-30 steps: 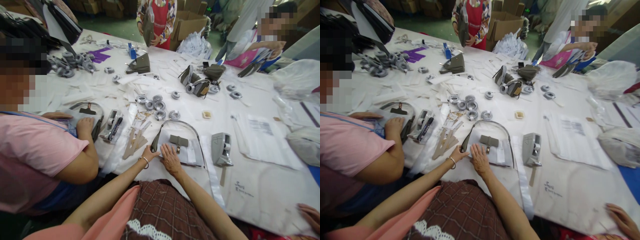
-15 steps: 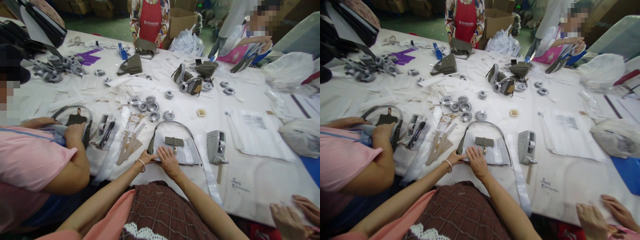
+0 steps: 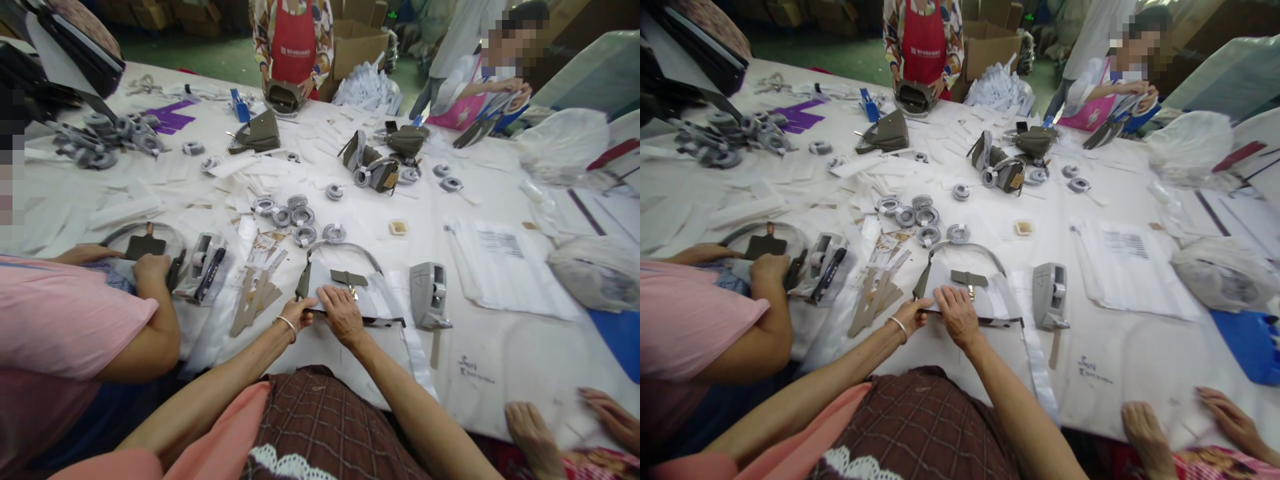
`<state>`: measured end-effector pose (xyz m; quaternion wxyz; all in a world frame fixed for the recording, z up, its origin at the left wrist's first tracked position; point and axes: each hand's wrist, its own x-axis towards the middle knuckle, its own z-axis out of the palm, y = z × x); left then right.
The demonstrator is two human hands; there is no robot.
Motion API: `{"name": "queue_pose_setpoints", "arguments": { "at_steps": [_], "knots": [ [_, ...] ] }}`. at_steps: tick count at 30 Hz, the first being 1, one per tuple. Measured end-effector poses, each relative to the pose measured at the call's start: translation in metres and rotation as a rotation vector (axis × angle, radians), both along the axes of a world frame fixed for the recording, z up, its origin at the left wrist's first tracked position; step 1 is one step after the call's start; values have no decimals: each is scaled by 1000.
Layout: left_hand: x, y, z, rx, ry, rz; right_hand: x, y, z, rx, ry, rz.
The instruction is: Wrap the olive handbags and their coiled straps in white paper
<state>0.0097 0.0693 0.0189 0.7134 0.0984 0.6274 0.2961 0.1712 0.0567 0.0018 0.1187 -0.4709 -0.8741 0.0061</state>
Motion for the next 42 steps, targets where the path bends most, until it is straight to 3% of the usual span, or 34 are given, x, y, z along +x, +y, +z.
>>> {"name": "queue_pose_setpoints", "arguments": {
  "at_steps": [2, 5, 7, 9, 11, 13, 15, 21, 24, 28, 32, 34, 37, 42],
  "knots": [
    [-1, 5, 2, -3, -29, -19, 4, 6, 5, 3, 17, 2],
    [-16, 8, 4, 95, 70, -231, 8, 12, 10, 5, 30, -5],
    [-31, 4, 9, 390, 405, -380, 9, 15, 13, -21, 26, -8],
    [-41, -2, 16, 828, 833, -468, 8, 17, 14, -53, 15, -1],
    [-41, -8, 23, 1208, 1126, -622, 5, 19, 16, -68, 9, 9],
    [-34, -8, 26, 1423, 1262, -871, 1, 23, 19, -78, 12, 11],
    [-24, 0, 25, 1534, 1336, -1014, -2, 29, 24, -111, 4, -13],
    [-26, 49, 20, 1801, 1355, -916, -13, 51, 48, -206, -5, -100],
    [-37, 61, 24, 1854, 1384, -879, -16, 54, 62, -190, 68, -99],
    [-60, 61, 16, 1789, 1402, -830, 1, 39, 81, -22, 277, -101],
    [-90, 57, -1, 1669, 1423, -735, 54, 14, 79, 139, 558, -334],
    [-100, 56, -7, 1624, 1423, -705, 87, 2, 63, 143, 628, -532],
    [-104, 55, -11, 1559, 1427, -646, 132, -11, 25, 20, 592, -786],
    [-101, 52, -11, 1470, 1460, -546, 170, -26, -37, -213, 251, -990]
  ]
}}
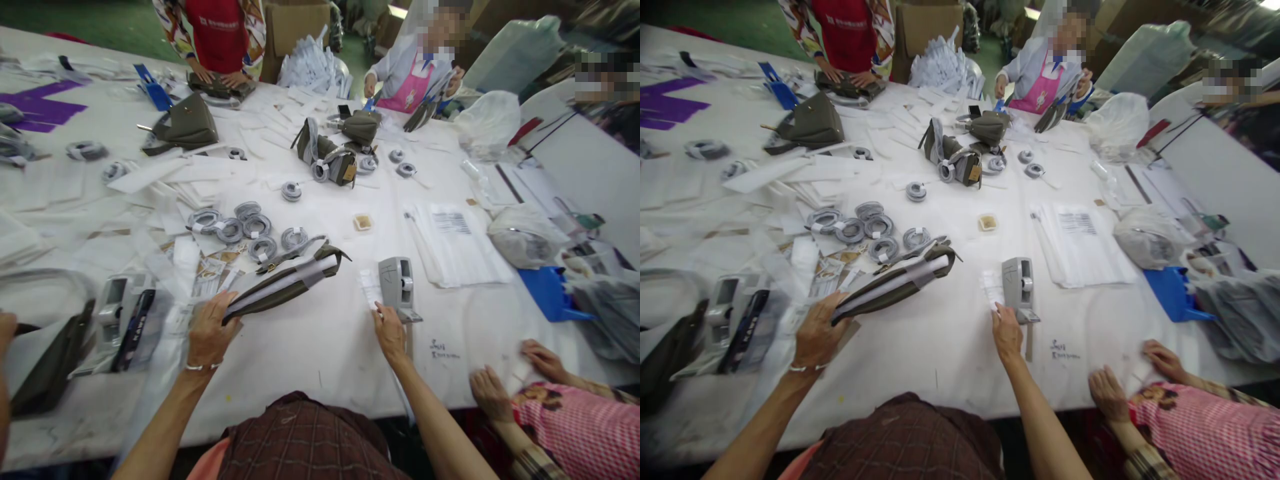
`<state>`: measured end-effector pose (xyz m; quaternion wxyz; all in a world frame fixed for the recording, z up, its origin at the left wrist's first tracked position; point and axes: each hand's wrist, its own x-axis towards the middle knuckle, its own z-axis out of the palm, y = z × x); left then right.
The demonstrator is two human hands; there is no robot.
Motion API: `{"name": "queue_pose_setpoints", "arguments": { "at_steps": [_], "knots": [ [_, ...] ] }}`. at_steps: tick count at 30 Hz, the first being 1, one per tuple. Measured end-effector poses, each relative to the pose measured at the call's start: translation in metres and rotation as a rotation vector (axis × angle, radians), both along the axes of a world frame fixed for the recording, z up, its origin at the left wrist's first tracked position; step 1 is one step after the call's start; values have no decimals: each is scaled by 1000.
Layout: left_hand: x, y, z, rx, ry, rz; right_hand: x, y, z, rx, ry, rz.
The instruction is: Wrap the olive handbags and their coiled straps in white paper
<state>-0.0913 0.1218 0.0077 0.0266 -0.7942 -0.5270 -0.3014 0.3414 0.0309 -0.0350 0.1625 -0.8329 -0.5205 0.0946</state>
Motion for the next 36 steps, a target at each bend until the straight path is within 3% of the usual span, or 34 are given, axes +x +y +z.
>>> {"name": "queue_pose_setpoints", "arguments": {
  "at_steps": [3, 5, 12, 16, 20, 25, 29, 34, 36],
  "knots": [
    [0, -3, 0, -23, -3, 31, 4, -5, -19, -203, -128, -43],
    [1, -5, 0, -38, -3, 42, 5, -6, -24, -242, -151, -55],
    [4, -12, -1, -58, -33, 62, 8, 1, -22, -208, -167, -42],
    [3, -13, -5, -75, -44, 65, 3, -5, -31, -143, -272, 77],
    [1, -14, -8, -74, -60, 78, -20, -22, -46, -73, -381, 214],
    [3, -13, -6, -54, -50, 74, -57, -30, -56, -46, -363, 320],
    [5, -13, -3, -39, -36, 67, -62, -23, -55, -36, -318, 306],
    [5, -14, -1, -47, -36, 73, -33, -23, -50, -106, -313, 118],
    [5, -14, -2, -52, -45, 76, -26, -28, -50, -141, -315, 130]
  ]
}}
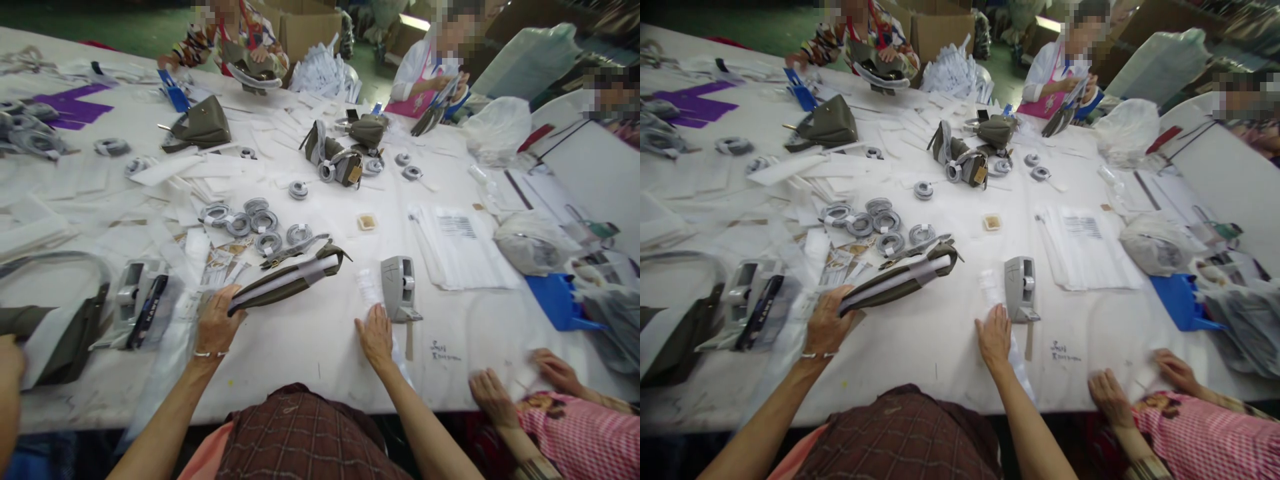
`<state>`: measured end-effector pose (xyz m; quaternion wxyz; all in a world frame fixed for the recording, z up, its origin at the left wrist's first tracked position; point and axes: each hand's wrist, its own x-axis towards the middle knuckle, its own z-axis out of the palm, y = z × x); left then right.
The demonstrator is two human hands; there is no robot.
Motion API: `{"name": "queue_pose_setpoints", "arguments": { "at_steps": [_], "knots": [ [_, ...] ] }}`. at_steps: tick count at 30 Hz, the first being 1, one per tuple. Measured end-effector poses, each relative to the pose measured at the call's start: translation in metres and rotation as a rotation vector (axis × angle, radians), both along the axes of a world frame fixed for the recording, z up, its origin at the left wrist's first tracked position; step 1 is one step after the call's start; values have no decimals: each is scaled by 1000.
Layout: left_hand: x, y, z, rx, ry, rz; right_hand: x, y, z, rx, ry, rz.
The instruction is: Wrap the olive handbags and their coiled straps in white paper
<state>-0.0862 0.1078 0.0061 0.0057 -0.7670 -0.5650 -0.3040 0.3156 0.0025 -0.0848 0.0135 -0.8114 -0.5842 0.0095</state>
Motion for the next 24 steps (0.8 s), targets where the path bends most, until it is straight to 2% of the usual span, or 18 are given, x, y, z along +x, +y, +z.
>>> {"name": "queue_pose_setpoints", "arguments": {
  "at_steps": [3, 8, 11, 14, 16, 17, 20, 22, 24],
  "knots": [
    [0, 0, -2, 4, -14, 1, -6, -8, 1, -11, 14, 173],
    [0, -2, -3, -9, -19, 20, -53, -9, 2, 1, 85, 424],
    [1, -3, -4, -24, -23, 19, -82, 3, 3, -23, 144, 520],
    [1, -3, -4, -39, -33, 11, -99, 30, 7, -66, 209, 594],
    [2, -2, -4, -45, -43, 18, -100, 55, 10, -90, 238, 545],
    [2, -2, -3, -47, -49, 23, -99, 67, 12, -95, 245, 466],
    [2, -1, -1, -59, -78, 52, -86, 97, 16, -74, 269, 88],
    [1, 0, 0, -75, -102, 82, -74, 102, 19, -26, 302, -87],
    [1, -1, -1, -98, -123, 112, -60, 92, 21, 14, 326, -73]
  ]
}}
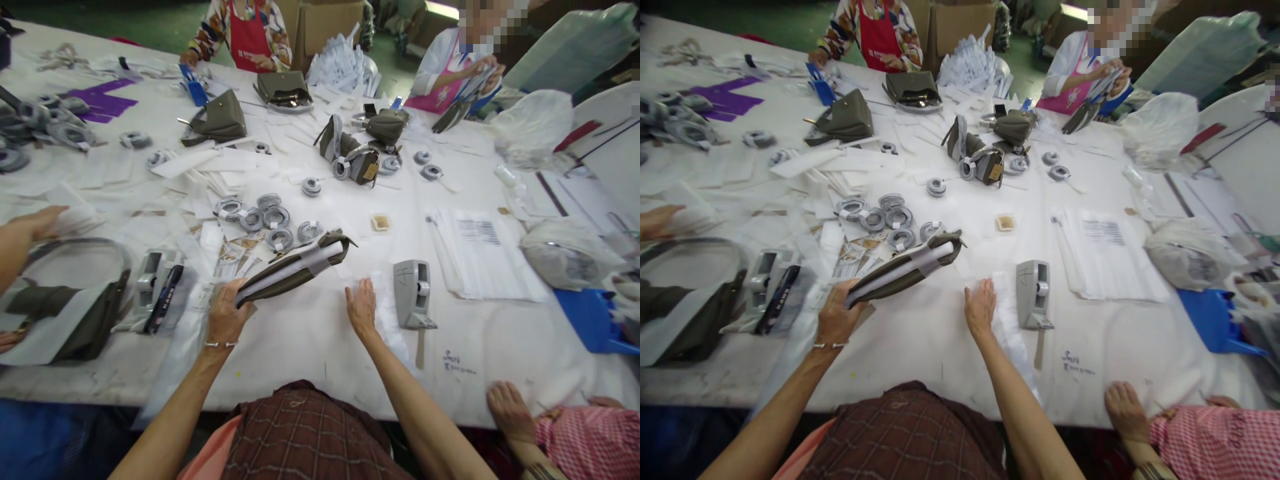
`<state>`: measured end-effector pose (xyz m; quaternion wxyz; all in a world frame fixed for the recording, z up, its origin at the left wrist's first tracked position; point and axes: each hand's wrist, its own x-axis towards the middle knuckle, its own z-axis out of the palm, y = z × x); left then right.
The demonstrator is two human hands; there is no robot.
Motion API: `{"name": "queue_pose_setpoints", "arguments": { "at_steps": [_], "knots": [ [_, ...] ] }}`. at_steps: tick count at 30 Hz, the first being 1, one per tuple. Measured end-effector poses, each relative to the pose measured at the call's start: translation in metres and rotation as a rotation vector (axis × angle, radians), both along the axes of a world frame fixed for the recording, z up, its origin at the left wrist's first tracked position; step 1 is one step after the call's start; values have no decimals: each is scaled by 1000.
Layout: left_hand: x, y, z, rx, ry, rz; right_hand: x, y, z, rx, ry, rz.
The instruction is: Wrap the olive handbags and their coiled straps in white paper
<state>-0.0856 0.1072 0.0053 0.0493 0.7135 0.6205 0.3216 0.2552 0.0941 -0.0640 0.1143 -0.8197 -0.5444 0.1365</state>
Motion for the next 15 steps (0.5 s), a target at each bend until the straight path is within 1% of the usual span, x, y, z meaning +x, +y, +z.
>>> {"name": "queue_pose_setpoints", "arguments": {
  "at_steps": [3, 5, 7, 9, 12, 15],
  "knots": [
    [-2, 0, -1, -16, -25, 26, 18, -34, 3, 8, -20, 217],
    [-2, 0, -2, -17, -38, 40, 25, -58, 5, -24, -64, 310],
    [-2, 0, -1, -20, -48, 51, 26, -72, 7, -48, -101, 318],
    [-1, 1, -1, -22, -54, 54, 21, -75, 7, -55, -99, 281],
    [2, 3, 2, -8, -47, 47, 13, -65, 8, -72, -35, 209],
    [7, 4, 6, 19, -31, 31, 19, -54, 12, -92, 85, 185]
  ]
}}
